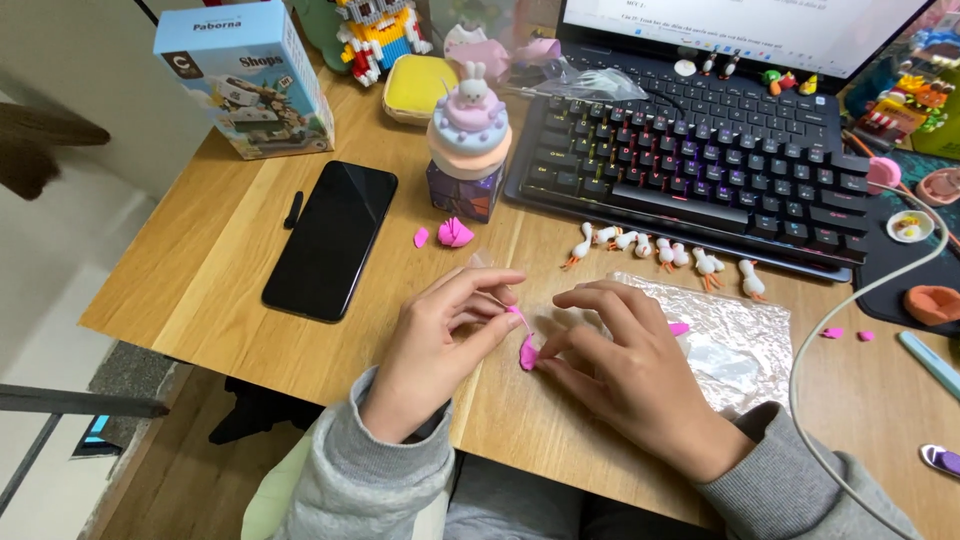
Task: The person is shaping small pieces of pink clay into tiny components, likely for a decorative craft project, at a desk.
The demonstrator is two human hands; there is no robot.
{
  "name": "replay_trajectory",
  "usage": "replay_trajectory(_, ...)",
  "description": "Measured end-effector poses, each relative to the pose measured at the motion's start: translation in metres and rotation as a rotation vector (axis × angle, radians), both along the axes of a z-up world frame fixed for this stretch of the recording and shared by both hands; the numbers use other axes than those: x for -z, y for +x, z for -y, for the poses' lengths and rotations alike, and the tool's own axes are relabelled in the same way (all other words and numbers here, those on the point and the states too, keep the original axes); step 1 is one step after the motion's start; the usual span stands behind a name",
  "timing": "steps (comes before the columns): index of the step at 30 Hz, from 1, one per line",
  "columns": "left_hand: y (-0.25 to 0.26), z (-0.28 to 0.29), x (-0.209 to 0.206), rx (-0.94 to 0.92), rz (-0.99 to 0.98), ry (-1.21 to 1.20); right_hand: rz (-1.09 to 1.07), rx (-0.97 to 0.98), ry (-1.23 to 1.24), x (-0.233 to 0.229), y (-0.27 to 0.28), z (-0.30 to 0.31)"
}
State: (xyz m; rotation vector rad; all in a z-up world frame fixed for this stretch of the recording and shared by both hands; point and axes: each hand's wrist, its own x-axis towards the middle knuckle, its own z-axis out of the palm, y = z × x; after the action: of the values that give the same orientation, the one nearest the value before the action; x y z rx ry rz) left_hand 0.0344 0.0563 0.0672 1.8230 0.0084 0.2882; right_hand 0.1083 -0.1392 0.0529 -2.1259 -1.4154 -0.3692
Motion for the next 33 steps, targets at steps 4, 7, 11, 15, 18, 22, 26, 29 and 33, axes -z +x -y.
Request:
replay_trajectory(4,0.002,0.0,0.004,-0.004,-0.014,0.017,0.053,-0.026,-0.007,0.001,0.0,-0.002)
replay_trajectory(7,0.002,0.0,0.004,-0.006,-0.021,0.012,0.073,-0.041,-0.006,0.0,-0.001,-0.002)
replay_trajectory(11,0.001,0.0,0.004,-0.005,-0.007,0.027,0.097,-0.052,-0.026,-0.002,-0.003,0.0)
replay_trajectory(15,0.001,0.001,0.004,-0.009,-0.001,0.023,0.215,-0.039,-0.005,-0.004,-0.005,-0.003)
replay_trajectory(18,0.002,0.0,0.011,-0.003,0.045,0.036,0.273,0.03,-0.014,-0.006,-0.006,-0.008)
replay_trajectory(22,0.0,0.0,0.005,-0.015,0.033,0.045,0.253,0.067,-0.011,-0.007,-0.003,-0.01)
replay_trajectory(26,0.0,0.001,0.003,-0.036,0.076,0.04,0.331,0.186,-0.034,-0.006,0.005,-0.013)
replay_trajectory(29,-0.001,0.002,0.002,-0.041,0.093,0.035,0.328,0.21,-0.069,-0.001,0.009,-0.015)
replay_trajectory(33,-0.001,0.002,0.005,-0.05,0.104,0.006,0.252,0.206,-0.111,0.0,0.009,-0.013)
